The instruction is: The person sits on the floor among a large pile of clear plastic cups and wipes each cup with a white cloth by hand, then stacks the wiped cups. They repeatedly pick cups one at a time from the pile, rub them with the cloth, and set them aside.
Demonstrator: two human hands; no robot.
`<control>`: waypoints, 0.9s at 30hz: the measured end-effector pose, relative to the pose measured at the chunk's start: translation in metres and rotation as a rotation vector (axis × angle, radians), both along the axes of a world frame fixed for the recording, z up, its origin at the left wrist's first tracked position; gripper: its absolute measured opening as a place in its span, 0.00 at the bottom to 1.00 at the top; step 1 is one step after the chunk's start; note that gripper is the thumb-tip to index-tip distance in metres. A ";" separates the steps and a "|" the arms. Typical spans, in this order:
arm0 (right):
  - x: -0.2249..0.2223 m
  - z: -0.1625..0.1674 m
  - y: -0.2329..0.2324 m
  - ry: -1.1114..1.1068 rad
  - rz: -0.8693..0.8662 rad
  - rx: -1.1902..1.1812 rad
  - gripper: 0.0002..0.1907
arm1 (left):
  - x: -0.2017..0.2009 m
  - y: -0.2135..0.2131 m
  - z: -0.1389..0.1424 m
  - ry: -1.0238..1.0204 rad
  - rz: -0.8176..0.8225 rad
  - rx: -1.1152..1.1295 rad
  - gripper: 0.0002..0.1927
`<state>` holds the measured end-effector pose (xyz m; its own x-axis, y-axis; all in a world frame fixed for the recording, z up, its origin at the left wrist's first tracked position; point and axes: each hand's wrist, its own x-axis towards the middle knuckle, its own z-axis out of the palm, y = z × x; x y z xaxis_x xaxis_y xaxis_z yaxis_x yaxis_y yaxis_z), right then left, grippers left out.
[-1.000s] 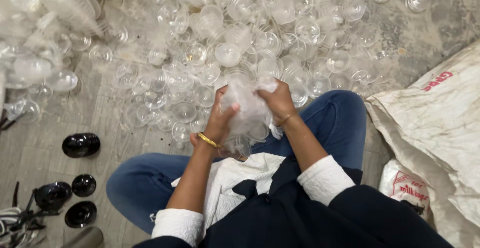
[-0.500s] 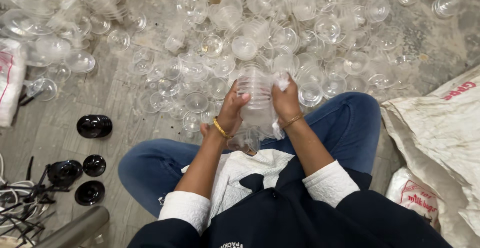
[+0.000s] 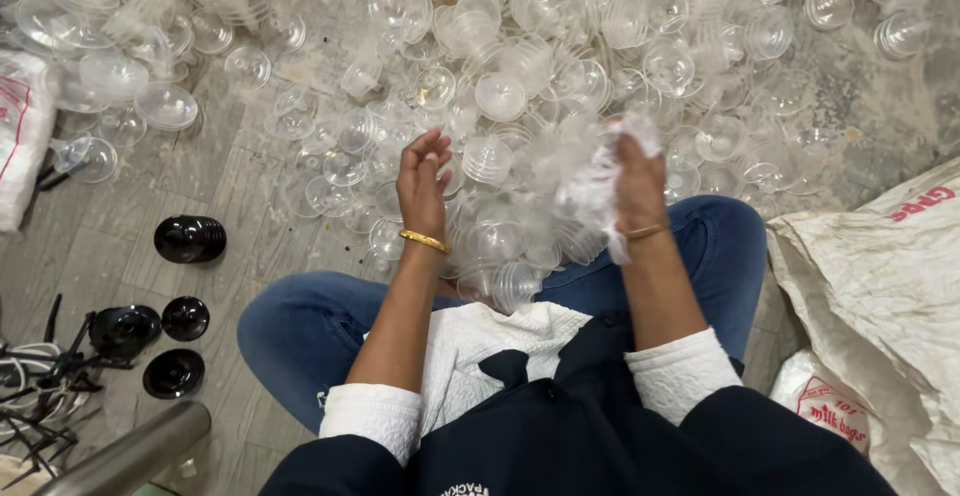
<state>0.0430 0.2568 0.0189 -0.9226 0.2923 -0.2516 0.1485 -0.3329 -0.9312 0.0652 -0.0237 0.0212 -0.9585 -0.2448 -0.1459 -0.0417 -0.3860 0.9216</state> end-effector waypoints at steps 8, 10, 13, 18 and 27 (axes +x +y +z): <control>0.030 0.029 -0.051 0.080 0.119 0.131 0.14 | 0.040 0.053 -0.005 -0.083 -0.719 0.119 0.28; 0.031 0.035 -0.062 0.281 0.178 0.399 0.17 | 0.040 0.055 -0.012 -0.055 -0.683 0.174 0.29; 0.042 0.047 -0.071 0.654 0.402 0.660 0.20 | 0.036 0.052 -0.017 -0.054 -0.533 0.393 0.29; 0.050 0.045 -0.084 0.495 0.197 0.729 0.11 | 0.053 0.048 -0.007 -0.203 -0.547 0.914 0.32; 0.015 -0.019 -0.014 0.059 0.153 0.703 0.11 | -0.226 -0.045 0.002 0.454 -0.499 -1.473 0.12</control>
<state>0.0579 0.2430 -0.0001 -0.9725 0.2330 0.0002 0.0882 0.3687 -0.9254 -0.1611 -0.0682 0.0231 -0.8776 0.4238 0.2241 0.4792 0.7646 0.4310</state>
